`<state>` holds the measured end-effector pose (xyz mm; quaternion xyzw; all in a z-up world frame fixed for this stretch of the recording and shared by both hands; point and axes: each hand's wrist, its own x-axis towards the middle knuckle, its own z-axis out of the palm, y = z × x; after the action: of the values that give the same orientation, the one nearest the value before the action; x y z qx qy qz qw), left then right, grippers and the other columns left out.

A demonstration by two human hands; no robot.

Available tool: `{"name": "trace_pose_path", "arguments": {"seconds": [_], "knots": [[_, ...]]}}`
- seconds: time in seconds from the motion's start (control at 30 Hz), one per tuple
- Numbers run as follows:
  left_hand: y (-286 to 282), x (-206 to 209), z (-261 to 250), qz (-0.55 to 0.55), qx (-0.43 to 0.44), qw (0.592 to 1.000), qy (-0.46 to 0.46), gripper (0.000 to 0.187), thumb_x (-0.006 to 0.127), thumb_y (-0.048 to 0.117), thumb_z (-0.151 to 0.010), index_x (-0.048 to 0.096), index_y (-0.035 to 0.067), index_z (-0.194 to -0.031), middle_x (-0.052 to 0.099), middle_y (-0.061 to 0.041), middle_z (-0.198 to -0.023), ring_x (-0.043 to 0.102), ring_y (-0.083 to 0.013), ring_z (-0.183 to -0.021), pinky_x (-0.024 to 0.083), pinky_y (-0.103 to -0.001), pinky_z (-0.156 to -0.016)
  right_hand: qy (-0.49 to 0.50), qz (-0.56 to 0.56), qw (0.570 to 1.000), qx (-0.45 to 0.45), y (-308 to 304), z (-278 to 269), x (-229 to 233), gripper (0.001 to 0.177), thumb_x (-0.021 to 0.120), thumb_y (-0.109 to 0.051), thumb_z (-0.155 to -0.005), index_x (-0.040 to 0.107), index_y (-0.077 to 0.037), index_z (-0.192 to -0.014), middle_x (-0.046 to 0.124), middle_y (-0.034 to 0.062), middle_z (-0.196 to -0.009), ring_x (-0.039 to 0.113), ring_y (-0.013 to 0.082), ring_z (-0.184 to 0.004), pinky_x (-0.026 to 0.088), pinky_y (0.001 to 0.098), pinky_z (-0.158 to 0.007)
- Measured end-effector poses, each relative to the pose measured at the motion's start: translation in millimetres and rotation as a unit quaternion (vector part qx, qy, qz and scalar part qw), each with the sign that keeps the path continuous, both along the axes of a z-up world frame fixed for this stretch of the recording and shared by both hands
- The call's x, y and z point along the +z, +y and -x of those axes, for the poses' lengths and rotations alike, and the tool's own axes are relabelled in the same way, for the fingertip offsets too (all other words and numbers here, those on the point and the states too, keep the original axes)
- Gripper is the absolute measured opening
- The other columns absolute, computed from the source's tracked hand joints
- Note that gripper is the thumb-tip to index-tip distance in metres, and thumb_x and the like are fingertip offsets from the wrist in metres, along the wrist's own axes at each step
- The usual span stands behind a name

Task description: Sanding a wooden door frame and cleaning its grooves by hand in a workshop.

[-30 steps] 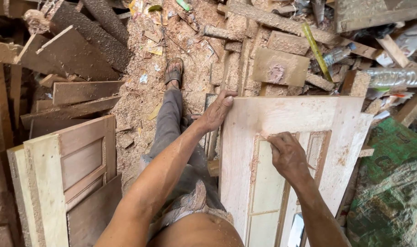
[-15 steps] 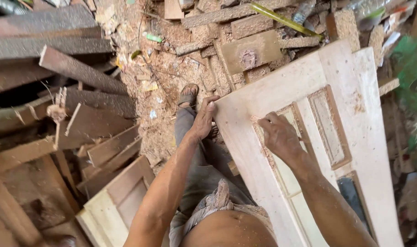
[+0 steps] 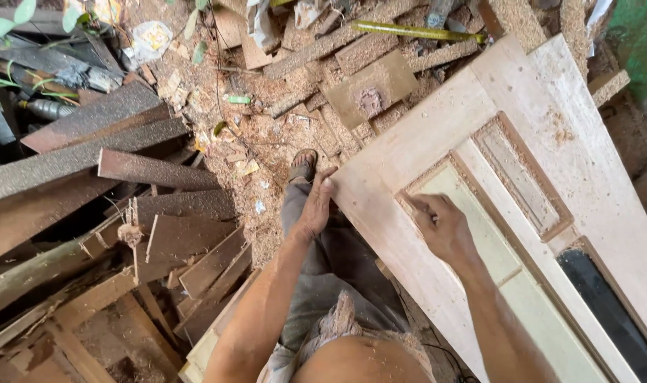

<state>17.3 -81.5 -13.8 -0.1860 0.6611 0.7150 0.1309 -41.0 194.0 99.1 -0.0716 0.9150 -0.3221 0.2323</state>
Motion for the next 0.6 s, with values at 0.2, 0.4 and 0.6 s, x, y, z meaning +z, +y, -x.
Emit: {"name": "trace_pose_path", "arguments": {"seconds": [0.2,0.4,0.6], "knots": [[-6,0,3,-0.025,0.001,0.999,-0.019,0.054,0.034,0.052,-0.109,0.045,0.018,-0.149,0.050,-0.028,-0.147,0.042,-0.0464,-0.141,0.033,-0.056,-0.120,0.016,0.045,0.991,-0.122,-32,7,-7,0.026,0.072,-0.016,-0.094,0.074,-0.007,-0.118,0.070,0.0188,-0.105,0.072,0.0351,-0.092,0.060,0.0392,-0.074],[-15,6,5,-0.054,-0.019,0.997,-0.050,0.053,0.044,0.053,-0.106,0.050,0.021,-0.148,0.053,-0.023,-0.146,0.045,-0.0419,-0.141,0.035,-0.054,-0.119,0.190,-0.062,0.980,-0.006,-91,65,-57,0.023,0.074,-0.018,-0.088,0.073,-0.011,-0.109,0.061,0.0089,-0.092,0.071,0.0333,-0.083,0.060,0.0441,-0.066],[-37,10,57,-0.138,0.087,0.962,-0.218,0.052,0.046,0.047,-0.105,0.057,0.013,-0.144,0.069,-0.009,-0.118,0.065,-0.0195,-0.099,0.052,-0.037,-0.096,0.056,-0.204,0.977,-0.029,-137,126,-99,0.024,0.069,-0.029,-0.085,0.078,-0.018,-0.104,0.070,0.0095,-0.094,0.074,0.0341,-0.096,0.060,0.0445,-0.084]]}}
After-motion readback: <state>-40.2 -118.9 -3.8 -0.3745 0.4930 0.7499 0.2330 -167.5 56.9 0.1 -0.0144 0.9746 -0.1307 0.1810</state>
